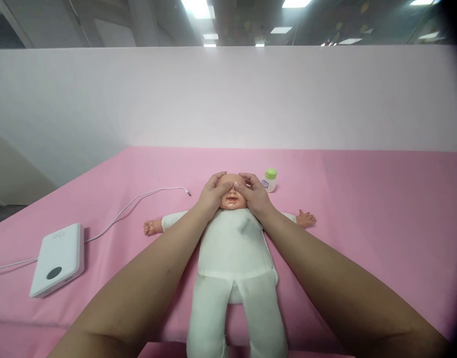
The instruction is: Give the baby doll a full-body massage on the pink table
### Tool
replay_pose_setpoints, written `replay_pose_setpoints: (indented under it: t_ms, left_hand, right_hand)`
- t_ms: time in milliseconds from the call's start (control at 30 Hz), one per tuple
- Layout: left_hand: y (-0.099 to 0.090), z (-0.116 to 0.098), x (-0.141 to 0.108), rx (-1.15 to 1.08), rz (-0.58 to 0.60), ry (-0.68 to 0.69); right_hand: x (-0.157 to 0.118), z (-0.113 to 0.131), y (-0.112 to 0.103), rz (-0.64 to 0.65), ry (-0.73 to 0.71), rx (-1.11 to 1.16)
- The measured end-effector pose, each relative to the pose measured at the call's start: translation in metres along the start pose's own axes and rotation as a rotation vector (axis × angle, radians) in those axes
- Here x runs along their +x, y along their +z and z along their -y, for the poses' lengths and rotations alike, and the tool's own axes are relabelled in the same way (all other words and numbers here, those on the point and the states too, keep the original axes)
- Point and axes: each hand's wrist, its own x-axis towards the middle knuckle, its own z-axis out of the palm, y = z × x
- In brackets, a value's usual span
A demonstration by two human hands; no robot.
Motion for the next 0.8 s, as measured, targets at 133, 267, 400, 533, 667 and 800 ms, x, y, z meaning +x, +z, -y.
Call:
replay_pose_setpoints:
  t_ms: [133, 267, 400, 533, 667, 800]
  left_hand:
    - [0.003, -0.001, 0.000, 0.026, -0.028, -0.007]
    - [0.005, -0.002, 0.001, 0.033, -0.072, -0.059]
    - [0.002, -0.002, 0.003, 0.008, -0.057, -0.063]
    - [0.000, -0.004, 0.002, -0.014, -0.057, -0.075]
    - [0.000, -0.003, 0.000, -0.005, -0.039, -0.061]
    - [-0.002, 0.002, 0.003, -0.009, 0.010, -0.029]
  right_hand:
    - [0.003, -0.002, 0.001, -0.025, 0.031, 0.002]
    - [0.007, -0.007, 0.000, -0.029, 0.041, 0.016]
    - [0.008, -0.008, -0.002, 0.018, 0.108, 0.181]
    - [0.009, -0.012, -0.004, 0.055, 0.126, 0.288]
    - [0.008, -0.012, -0.005, 0.070, 0.075, 0.179]
    - [0.005, -0.006, -0.004, 0.045, 0.078, 0.103]
